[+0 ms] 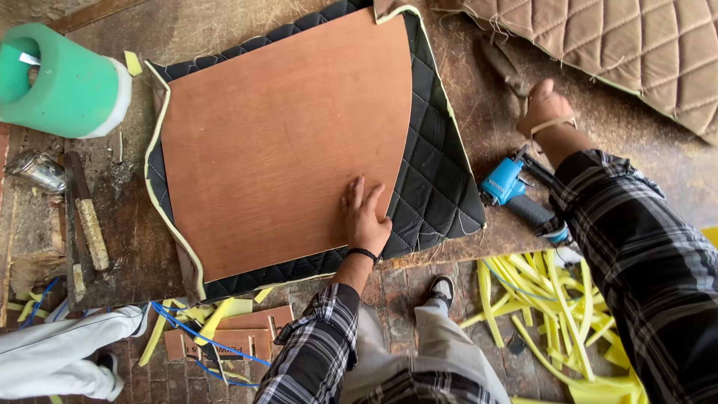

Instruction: The person staples a brown quilted fabric onto a wooden board, then flips it to attach a yellow foam layer. They fold and staple the fabric edges, trim excess material with scissors, and continue securing the perimeter with a pneumatic staple gun.

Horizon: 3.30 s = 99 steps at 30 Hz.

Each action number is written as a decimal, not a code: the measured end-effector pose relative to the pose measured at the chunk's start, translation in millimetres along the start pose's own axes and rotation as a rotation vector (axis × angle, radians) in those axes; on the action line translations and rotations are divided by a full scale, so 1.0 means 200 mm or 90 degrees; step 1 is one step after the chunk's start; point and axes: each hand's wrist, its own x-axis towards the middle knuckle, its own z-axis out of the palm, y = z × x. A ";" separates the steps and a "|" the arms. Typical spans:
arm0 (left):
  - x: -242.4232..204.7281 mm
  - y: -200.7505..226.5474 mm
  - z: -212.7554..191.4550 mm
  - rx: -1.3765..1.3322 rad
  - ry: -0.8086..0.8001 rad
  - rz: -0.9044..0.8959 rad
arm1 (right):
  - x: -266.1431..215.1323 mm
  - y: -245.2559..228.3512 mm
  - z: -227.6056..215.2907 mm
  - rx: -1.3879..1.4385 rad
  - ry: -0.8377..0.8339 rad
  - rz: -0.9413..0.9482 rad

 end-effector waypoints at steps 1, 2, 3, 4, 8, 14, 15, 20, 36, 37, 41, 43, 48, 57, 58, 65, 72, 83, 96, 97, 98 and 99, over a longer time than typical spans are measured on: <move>-0.01 0.00 -0.02 -0.005 -0.009 0.004 | -0.03 0.00 -0.03 0.046 -0.011 0.032; -0.02 -0.01 -0.04 -0.023 -0.027 0.036 | -0.06 0.00 -0.09 0.094 -0.019 0.066; -0.03 -0.02 -0.08 -0.041 -0.045 0.067 | -0.10 0.00 -0.15 0.141 -0.027 0.100; 0.01 -0.04 -0.12 -0.058 -0.060 0.105 | -0.15 -0.01 -0.21 0.186 -0.095 0.155; 0.14 -0.11 -0.23 -0.047 -0.074 0.113 | -0.53 -0.08 -0.23 0.021 -0.383 0.185; 0.53 -0.02 -0.19 -0.259 -0.289 0.254 | -1.72 -0.28 0.21 0.756 -0.053 0.326; 0.58 0.02 -0.17 -0.286 -0.337 0.309 | -1.94 -0.31 0.29 0.654 -0.083 0.288; 0.67 0.35 0.09 -0.272 -0.470 0.658 | -2.73 -0.60 0.57 0.664 -0.131 0.403; 0.71 0.89 0.08 0.279 -0.659 0.745 | -2.68 -1.09 0.63 0.598 -0.210 0.472; 0.72 0.88 0.10 0.256 -0.642 0.763 | -2.68 -1.06 0.63 0.569 -0.222 0.486; 0.62 0.81 0.24 0.169 -0.605 0.784 | -2.66 -0.96 0.65 0.530 -0.222 0.454; 0.64 0.81 0.32 0.125 -0.577 0.760 | -2.49 -0.93 0.67 0.510 -0.228 0.419; 0.60 0.72 0.38 0.066 -0.528 0.710 | -2.32 -0.99 0.56 0.519 -0.205 0.440; 0.58 0.76 0.29 0.086 -0.474 0.694 | -2.12 -1.03 0.50 0.533 -0.234 0.424; 0.58 0.75 0.27 0.077 -0.483 0.676 | -2.11 -1.04 0.52 0.542 -0.240 0.432; 0.65 0.72 0.27 0.024 -0.513 0.644 | -2.26 -0.94 0.51 0.420 -0.283 0.414; 0.62 0.74 0.34 0.054 -0.508 0.651 | -1.95 -0.99 0.47 0.499 -0.262 0.423; 0.57 0.77 0.25 0.033 -0.489 0.630 | -1.71 -0.93 0.55 0.515 0.001 0.267; 0.61 0.77 0.28 -0.043 -0.498 0.620 | -1.39 -0.93 0.43 0.585 -0.075 0.423; 0.59 0.76 0.26 -0.057 -0.494 0.619 | -1.39 -0.92 0.42 0.574 -0.086 0.436; 0.60 0.77 0.26 -0.069 -0.485 0.622 | -1.39 -0.90 0.40 0.564 -0.095 0.442; 0.61 0.77 0.26 -0.081 -0.477 0.625 | -1.39 -0.88 0.37 0.546 -0.105 0.445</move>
